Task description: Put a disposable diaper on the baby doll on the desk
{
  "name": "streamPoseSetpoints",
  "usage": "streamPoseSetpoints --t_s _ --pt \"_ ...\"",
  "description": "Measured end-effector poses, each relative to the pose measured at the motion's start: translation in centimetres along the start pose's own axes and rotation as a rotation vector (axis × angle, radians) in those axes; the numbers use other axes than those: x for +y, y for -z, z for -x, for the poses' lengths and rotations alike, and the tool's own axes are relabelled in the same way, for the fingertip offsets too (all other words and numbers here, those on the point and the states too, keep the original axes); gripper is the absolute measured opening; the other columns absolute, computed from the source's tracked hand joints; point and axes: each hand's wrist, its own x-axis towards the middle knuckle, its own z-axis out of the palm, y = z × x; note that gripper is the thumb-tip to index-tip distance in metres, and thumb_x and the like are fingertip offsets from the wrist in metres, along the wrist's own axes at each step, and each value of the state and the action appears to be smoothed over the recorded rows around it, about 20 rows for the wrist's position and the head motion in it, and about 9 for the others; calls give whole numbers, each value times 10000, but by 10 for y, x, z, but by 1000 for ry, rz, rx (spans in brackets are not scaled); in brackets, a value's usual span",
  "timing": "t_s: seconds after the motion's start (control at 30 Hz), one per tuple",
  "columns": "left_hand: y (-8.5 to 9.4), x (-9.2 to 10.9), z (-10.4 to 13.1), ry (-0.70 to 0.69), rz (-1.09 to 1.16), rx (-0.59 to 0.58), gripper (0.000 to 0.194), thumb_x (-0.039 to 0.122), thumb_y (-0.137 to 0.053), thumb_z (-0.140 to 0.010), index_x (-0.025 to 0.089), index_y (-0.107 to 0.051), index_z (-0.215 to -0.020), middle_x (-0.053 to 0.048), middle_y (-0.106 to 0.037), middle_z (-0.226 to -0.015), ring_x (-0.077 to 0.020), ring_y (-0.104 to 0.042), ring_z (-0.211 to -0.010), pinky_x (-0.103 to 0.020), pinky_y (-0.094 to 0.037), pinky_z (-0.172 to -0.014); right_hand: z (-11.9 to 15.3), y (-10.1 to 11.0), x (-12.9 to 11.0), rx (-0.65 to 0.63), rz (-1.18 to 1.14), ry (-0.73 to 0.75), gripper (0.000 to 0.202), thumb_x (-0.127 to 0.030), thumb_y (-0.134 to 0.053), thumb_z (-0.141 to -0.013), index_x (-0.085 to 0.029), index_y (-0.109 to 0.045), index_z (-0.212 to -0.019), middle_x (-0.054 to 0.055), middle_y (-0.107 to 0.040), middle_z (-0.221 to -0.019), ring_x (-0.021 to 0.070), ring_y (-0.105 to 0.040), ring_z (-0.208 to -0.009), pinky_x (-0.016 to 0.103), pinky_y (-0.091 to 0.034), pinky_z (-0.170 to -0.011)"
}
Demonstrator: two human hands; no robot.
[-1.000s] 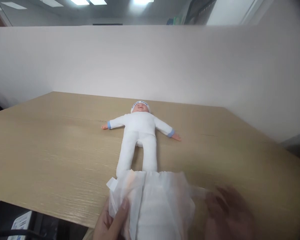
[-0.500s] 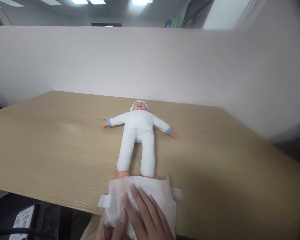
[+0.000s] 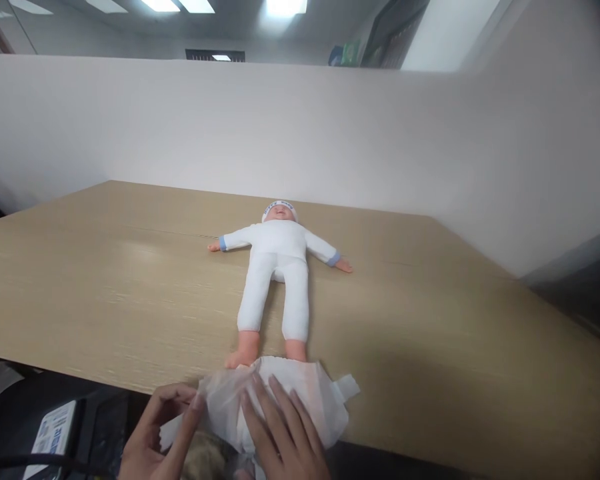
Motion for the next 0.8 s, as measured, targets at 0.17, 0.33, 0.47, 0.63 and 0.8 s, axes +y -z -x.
streamPoseSetpoints --t_s 0.17,0.33,0.47,0.63,0.8 --pt "18 -19 -10 -240 -209 94 520 644 -822 -866 241 -711 -1175 -71 -808 -1096 -273 -800 -945 -315 -676 -774 7 -3 -7 -16 68 -9 663 -688 -331 -1114 -332 -636 -1582 -33 -614 -1646 336 -398 -1651 524 -265 -1376" --pt "21 32 -51 -803 -389 16 187 335 -685 -1054 279 -691 -1233 -42 -753 -1190 -221 -700 -1084 -310 -596 -910 8 -1 -14 6 83 -61 623 -599 -350 -1114 -309 -622 -1593 -21 -617 -1642 354 -437 -1625 543 -370 -1303" --pt "-5 100 -116 -1187 -510 -363 350 79 -528 -1084 263 -641 -1359 -59 -741 -1319 -231 -643 -1243 -381 -517 -1067 7 5 -16 -86 89 -69 593 -533 -421 -1096 -271 -625 -1587 -40 -620 -1633 328 -555 -1529 506 -409 -1255" --pt "-53 140 -159 -1510 -986 -754 668 -87 -487 -972 257 -577 -1538 -96 -613 -1609 -309 -592 -1415 -464 -496 -1105 5 4 -20 -11 113 -108 640 -661 -423 -1083 -265 -713 -1494 -22 -696 -1553 321 -675 -1376 494 -464 -1170" --pt "-65 141 -159 -1598 -1199 -951 1031 -20 -721 -802 324 -375 -1710 -73 -371 -1814 -356 -467 -1575 -500 -490 -1172 5 -3 -25 45 179 -161 591 -647 -375 -1101 -337 -761 -1424 22 -765 -1460 325 -742 -1273 513 -510 -1037"
